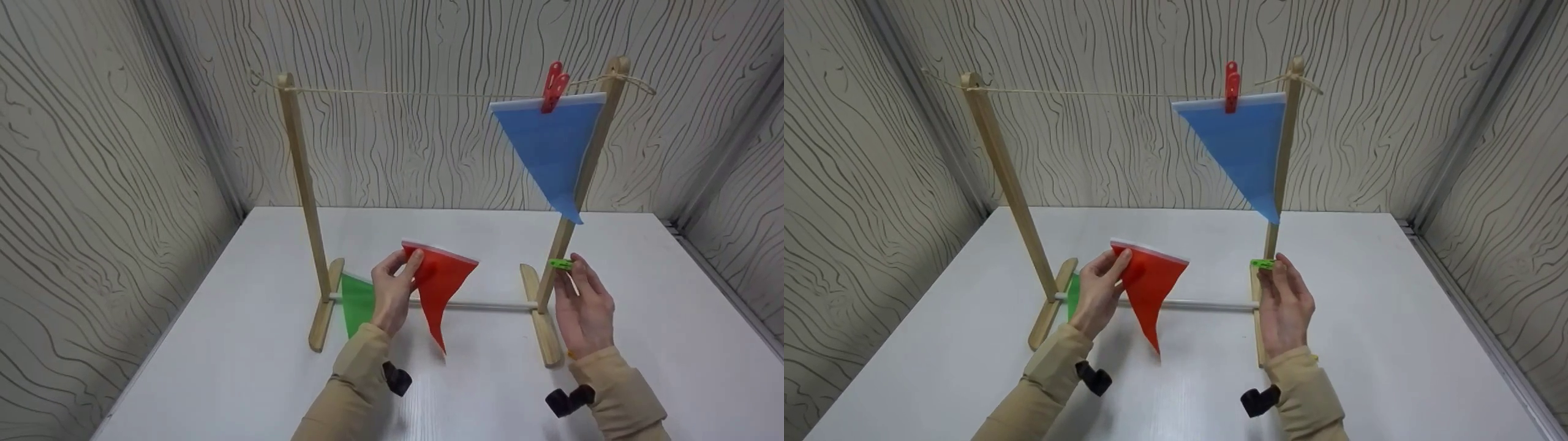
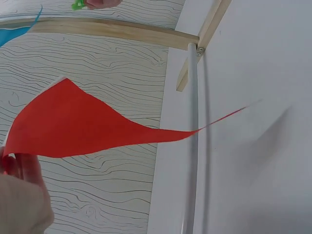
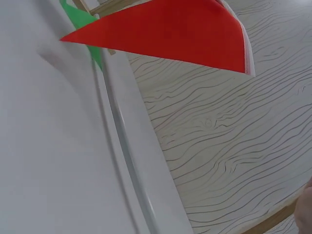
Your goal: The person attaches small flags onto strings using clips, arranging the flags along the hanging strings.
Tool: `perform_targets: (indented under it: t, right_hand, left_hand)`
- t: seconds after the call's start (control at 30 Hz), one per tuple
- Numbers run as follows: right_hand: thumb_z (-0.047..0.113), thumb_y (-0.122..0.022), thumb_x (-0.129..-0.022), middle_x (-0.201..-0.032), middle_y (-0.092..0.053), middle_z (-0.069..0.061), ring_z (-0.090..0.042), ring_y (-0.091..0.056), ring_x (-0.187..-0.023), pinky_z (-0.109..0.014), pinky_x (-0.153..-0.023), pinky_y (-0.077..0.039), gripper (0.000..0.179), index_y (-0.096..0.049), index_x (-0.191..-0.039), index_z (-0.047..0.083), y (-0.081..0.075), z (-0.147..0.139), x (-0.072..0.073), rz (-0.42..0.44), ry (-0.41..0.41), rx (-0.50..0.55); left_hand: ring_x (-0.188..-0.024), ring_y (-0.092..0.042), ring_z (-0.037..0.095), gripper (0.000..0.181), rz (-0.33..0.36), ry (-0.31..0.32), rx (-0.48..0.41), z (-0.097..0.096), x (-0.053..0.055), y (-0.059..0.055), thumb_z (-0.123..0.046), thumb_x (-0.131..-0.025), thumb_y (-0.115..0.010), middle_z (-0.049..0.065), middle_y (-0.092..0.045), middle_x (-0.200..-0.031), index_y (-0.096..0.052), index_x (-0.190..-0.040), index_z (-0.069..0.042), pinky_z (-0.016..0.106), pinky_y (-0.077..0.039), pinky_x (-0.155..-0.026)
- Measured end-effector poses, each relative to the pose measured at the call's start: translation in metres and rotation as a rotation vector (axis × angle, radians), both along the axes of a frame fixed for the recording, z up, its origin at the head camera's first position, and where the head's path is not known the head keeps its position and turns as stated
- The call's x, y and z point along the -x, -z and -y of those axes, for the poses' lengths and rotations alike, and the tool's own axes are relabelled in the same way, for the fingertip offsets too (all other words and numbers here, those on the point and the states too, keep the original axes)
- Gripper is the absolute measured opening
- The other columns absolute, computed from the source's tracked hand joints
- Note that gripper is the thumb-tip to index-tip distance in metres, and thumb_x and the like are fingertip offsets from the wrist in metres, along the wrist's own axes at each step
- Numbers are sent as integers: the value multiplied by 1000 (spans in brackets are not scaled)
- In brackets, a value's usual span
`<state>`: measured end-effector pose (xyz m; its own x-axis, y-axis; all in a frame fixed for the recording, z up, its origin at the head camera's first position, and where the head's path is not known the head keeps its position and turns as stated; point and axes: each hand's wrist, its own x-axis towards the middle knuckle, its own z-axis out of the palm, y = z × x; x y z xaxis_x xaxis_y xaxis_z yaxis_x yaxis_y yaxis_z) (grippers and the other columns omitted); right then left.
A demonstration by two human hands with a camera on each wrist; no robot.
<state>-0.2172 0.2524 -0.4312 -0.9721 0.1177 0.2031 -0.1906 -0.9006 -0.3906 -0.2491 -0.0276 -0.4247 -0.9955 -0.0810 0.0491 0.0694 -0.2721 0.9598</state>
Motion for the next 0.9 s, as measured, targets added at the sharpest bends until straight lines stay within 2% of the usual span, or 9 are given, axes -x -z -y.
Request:
perform_targets:
  t: [0.13, 0.3, 0.53, 0.67, 0.77, 0.9]
  right_hand:
    - [3, -48, -104, -118, -60, -12, -22, -65, -111, -25, -102, -53, 23, -68, -112, -6, -6, 7, -1, -23, -26, 9]
    - [2, -50, -103, -112, -64, -13, -21, -67, -107, -24, -99, -55, 23, -70, -110, -7, -14, 16, -4, -7, -20, 30]
    - [1, -52, -102, -113, -63, -13, -19, -66, -104, -23, -98, -54, 21, -71, -108, -6, -31, 31, -8, 13, 46, -10]
    - [0, -53, -102, -118, -59, -10, -18, -65, -107, -23, -101, -53, 16, -64, -113, -2, -44, 40, -12, 18, 92, -51]
    - [0, -53, -101, -118, -57, -9, -18, -64, -108, -23, -102, -52, 16, -61, -115, 0, -54, 45, -13, 7, 89, -36]
    - [2, -55, -101, -116, -61, -10, -21, -66, -103, -26, -99, -55, 20, -67, -115, -4, -64, 52, -10, -25, 112, 20]
  left_hand:
    - [-105, -68, 23, 40, -16, -12, -4, 1, -1, -6, -32, -97, -68, 14, -67, -121, -64, -127, -6, 41, -59, -95]
    - [-103, -69, 24, 38, -39, -25, -39, 4, -1, -14, -30, -97, -68, 14, -68, -119, -65, -125, -5, 41, -60, -93]
    - [-99, -70, 23, 31, -107, -39, -147, 7, -2, -29, -20, -98, -67, 11, -69, -109, -66, -121, 1, 43, -59, -94]
    - [-103, -69, 24, 30, -142, -31, -180, 8, -4, -39, -16, -98, -65, 10, -68, -110, -64, -122, 1, 45, -59, -95]
    - [-106, -67, 25, 31, -155, -25, -187, 8, -5, -47, -15, -98, -64, 10, -66, -113, -63, -125, 0, 46, -58, -96]
    - [-108, -66, 26, 32, -170, -12, -198, 8, -6, -57, -14, -99, -63, 10, -65, -115, -61, -127, 0, 47, -58, -97]
